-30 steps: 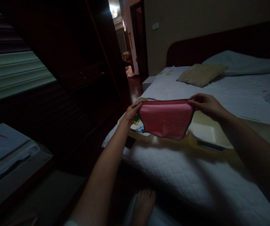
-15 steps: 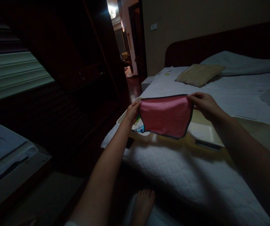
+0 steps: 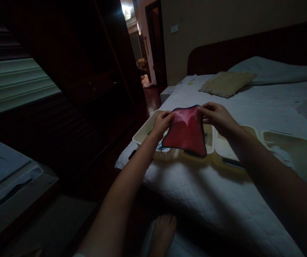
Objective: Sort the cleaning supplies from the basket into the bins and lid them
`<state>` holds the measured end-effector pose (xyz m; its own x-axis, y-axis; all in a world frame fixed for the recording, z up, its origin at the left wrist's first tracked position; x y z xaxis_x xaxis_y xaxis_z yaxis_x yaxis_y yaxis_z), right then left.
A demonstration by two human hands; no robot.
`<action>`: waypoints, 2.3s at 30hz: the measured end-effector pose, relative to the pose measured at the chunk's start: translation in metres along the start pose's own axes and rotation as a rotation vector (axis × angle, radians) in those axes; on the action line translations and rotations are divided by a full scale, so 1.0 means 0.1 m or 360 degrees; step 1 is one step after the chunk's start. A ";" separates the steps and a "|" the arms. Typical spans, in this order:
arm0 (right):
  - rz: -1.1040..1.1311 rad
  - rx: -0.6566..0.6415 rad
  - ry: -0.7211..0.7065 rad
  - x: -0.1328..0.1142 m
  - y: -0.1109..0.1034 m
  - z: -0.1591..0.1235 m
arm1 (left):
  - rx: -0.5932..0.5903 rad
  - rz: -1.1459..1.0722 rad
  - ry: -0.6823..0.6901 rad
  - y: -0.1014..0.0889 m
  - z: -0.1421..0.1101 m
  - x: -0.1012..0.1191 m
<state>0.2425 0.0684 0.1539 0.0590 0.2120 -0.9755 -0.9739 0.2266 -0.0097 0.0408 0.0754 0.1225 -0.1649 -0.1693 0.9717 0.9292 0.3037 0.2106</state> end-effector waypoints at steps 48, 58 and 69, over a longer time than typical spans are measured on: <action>-0.0139 -0.0227 -0.0132 -0.07 0.21 -0.19 | 0.0009 -0.0127 0.0013 0.11 -0.05 0.10; 0.0112 0.0146 -0.0433 -0.25 -0.02 -0.05 | -0.0643 -0.0060 -0.0289 0.36 -0.36 -0.23; 0.0314 0.0262 -0.0396 -0.22 -0.20 0.06 | -0.0697 -0.0135 -0.0385 0.40 -0.39 -0.27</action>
<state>0.2620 0.0644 0.1769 -0.0556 0.4874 -0.8714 -0.9246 0.3043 0.2292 0.0950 0.0555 0.0999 -0.2698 0.0614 0.9610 0.9521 -0.1322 0.2757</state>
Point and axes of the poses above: each hand's wrist, its own z-axis towards the middle knuckle, its own y-axis out of the palm, x = y × z, the point moved 9 cm from there along z, towards the middle knuckle, and after that the axes turned 14 degrees about x, right-handed, at the moved point
